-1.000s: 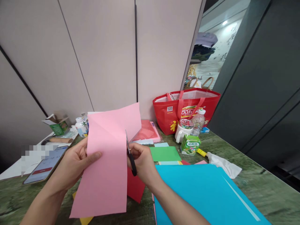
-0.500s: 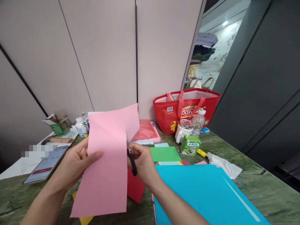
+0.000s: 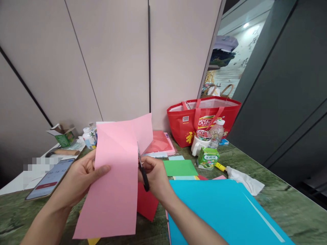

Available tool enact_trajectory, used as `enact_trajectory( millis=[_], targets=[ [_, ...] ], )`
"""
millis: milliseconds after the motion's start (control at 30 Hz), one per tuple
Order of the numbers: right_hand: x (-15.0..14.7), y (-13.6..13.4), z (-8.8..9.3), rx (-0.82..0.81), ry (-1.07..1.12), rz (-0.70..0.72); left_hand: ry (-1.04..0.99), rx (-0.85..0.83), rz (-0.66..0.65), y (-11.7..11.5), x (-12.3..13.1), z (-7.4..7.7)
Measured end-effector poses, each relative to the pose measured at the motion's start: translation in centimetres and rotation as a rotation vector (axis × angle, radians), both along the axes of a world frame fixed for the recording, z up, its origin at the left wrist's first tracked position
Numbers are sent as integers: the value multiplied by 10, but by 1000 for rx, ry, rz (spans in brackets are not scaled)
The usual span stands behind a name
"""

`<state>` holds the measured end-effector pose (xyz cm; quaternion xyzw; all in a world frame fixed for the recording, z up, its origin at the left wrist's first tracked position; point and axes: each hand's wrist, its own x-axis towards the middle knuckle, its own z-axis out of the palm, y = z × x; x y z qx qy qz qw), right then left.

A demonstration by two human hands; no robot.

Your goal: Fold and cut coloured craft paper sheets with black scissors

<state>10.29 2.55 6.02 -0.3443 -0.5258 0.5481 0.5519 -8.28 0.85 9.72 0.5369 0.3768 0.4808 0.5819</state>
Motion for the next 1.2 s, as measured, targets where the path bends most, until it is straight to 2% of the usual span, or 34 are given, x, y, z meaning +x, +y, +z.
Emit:
enact_trajectory(
  millis=[1200],
  targets=[
    [-2,-2,5,-50,29,-31,8,-7,9,1,0,2]
  ],
)
